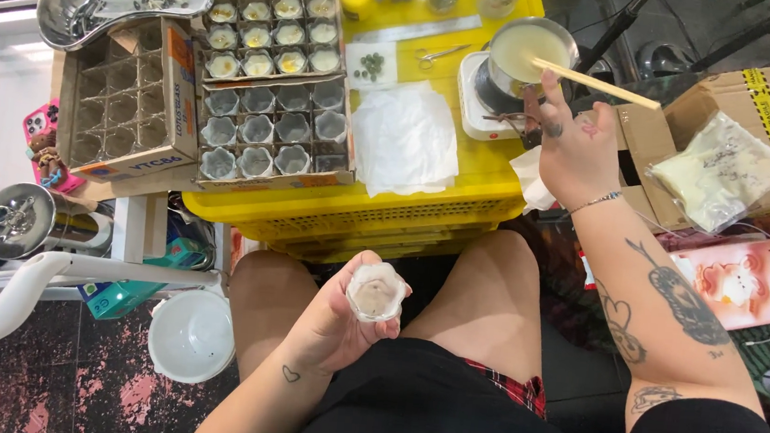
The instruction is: Cleaning glass jars with a tissue and organizing metal candle containers at a workshop station.
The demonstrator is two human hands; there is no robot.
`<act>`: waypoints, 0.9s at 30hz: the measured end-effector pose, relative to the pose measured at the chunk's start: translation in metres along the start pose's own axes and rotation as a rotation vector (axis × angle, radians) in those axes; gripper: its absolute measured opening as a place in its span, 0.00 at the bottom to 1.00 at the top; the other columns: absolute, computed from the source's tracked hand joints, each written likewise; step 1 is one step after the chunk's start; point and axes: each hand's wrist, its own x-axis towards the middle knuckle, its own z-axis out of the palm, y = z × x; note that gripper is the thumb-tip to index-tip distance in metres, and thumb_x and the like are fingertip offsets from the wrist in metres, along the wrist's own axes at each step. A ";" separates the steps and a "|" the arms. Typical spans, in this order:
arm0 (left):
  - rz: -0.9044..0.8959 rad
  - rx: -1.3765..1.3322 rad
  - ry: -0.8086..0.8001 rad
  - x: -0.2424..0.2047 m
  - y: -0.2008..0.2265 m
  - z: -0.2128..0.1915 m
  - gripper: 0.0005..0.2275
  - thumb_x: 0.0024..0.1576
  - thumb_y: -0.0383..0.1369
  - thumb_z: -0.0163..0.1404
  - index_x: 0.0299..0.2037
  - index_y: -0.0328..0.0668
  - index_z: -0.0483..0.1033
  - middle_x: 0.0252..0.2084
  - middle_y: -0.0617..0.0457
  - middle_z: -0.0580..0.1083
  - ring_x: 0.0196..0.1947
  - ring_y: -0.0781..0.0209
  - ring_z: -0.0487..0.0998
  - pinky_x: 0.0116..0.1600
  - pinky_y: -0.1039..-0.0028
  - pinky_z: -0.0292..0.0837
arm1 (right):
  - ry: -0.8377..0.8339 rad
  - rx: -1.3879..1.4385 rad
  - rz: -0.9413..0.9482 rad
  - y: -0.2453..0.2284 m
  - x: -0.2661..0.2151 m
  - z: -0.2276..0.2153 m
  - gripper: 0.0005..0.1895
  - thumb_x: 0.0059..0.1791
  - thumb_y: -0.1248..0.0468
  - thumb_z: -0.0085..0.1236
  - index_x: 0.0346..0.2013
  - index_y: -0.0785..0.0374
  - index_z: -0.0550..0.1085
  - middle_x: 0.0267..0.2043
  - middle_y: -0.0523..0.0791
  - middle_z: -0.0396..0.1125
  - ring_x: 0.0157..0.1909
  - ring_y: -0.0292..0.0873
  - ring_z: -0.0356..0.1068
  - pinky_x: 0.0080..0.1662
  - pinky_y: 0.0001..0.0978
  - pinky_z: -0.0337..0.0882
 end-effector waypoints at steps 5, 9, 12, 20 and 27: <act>-0.013 0.008 -0.006 0.006 -0.002 -0.001 0.29 0.53 0.49 0.63 0.54 0.41 0.63 0.54 0.40 0.74 0.42 0.56 0.81 0.49 0.70 0.79 | 0.017 0.099 0.028 -0.002 -0.013 -0.014 0.33 0.53 0.75 0.49 0.70 0.47 0.62 0.72 0.39 0.64 0.34 0.46 0.64 0.60 0.42 0.63; 0.003 0.020 0.013 0.011 -0.001 0.008 0.31 0.54 0.52 0.62 0.56 0.38 0.64 0.52 0.39 0.74 0.42 0.53 0.80 0.49 0.67 0.78 | 0.152 0.875 0.255 -0.010 -0.030 -0.037 0.28 0.51 0.77 0.43 0.64 0.54 0.58 0.72 0.51 0.63 0.59 0.50 0.66 0.61 0.44 0.66; -0.010 0.019 0.064 0.011 -0.001 0.006 0.31 0.53 0.51 0.62 0.57 0.39 0.64 0.53 0.40 0.74 0.46 0.55 0.79 0.51 0.67 0.77 | 0.236 1.774 0.490 -0.037 -0.038 -0.101 0.20 0.54 0.78 0.39 0.57 0.56 0.59 0.71 0.61 0.60 0.56 0.50 0.69 0.55 0.44 0.72; 0.008 0.075 0.000 0.013 0.003 0.009 0.30 0.49 0.36 0.70 0.56 0.44 0.63 0.56 0.41 0.74 0.48 0.53 0.80 0.53 0.67 0.76 | -0.120 2.594 0.607 -0.083 -0.062 -0.149 0.22 0.53 0.77 0.39 0.60 0.60 0.63 0.69 0.68 0.58 0.26 0.43 0.67 0.39 0.47 0.78; 0.241 0.466 0.065 0.005 0.008 0.026 0.30 0.47 0.21 0.70 0.58 0.38 0.67 0.59 0.45 0.73 0.58 0.52 0.77 0.64 0.62 0.74 | -0.491 2.856 0.730 -0.118 -0.060 -0.163 0.27 0.51 0.76 0.40 0.65 0.60 0.62 0.73 0.68 0.52 0.23 0.38 0.63 0.39 0.44 0.79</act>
